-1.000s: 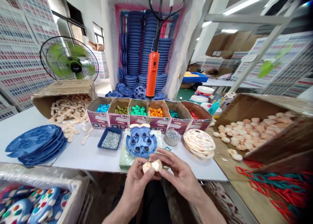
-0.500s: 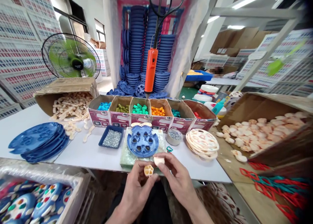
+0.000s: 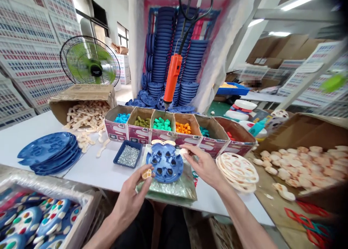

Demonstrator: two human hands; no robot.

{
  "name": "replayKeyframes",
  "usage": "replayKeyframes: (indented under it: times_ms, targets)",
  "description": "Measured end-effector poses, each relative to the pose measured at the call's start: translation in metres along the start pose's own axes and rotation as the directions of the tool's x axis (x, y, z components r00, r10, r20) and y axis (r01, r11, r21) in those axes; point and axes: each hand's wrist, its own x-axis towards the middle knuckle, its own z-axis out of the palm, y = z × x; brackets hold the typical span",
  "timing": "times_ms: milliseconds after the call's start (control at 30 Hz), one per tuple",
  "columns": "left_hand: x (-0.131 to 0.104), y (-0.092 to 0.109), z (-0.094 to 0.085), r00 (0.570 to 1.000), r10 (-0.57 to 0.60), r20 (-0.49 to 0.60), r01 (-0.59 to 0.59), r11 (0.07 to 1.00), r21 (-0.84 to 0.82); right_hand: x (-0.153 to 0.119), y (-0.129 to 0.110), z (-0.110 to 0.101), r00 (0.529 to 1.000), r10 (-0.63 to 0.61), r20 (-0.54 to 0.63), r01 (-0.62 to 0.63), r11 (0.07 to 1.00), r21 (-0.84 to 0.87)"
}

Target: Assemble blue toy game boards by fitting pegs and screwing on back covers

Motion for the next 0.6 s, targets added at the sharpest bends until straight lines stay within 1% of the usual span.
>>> replayKeyframes:
  times_ms: [33,100,167,233,300,367,467,600]
  targets:
    - [0.003,-0.005,-0.001,0.997,0.077,0.008,-0.077,0.988,0.130,0.005,0.003,0.002,1.000,-0.012,0.013,0.013,0.999,-0.044]
    - [0.007,-0.015,0.000,0.970,0.239,0.051,-0.242,0.911,0.335,0.014,0.009,0.006,0.997,-0.061,0.057,0.068,0.990,-0.120]
    - [0.010,-0.025,0.002,0.925,0.367,0.102,-0.372,0.814,0.447,0.019,0.015,0.010,0.984,-0.135,0.117,0.152,0.976,-0.156]
    - [0.012,-0.032,0.004,0.888,0.441,0.135,-0.445,0.745,0.497,0.020,0.021,0.014,0.965,-0.203,0.164,0.228,0.962,-0.149]
    - [0.012,-0.036,0.005,0.874,0.461,0.151,-0.469,0.722,0.509,0.018,0.025,0.017,0.954,-0.240,0.178,0.266,0.954,-0.139]
    - [0.012,-0.037,0.006,0.875,0.459,0.154,-0.469,0.723,0.508,0.014,0.026,0.020,0.957,-0.239,0.164,0.264,0.953,-0.149]
    - [0.012,-0.038,0.006,0.879,0.452,0.155,-0.463,0.727,0.507,0.010,0.025,0.023,0.972,-0.213,0.103,0.228,0.959,-0.166]
    - [0.012,-0.041,0.007,0.877,0.452,0.164,-0.467,0.719,0.514,0.010,0.025,0.026,0.970,-0.239,0.040,0.242,0.956,-0.164]
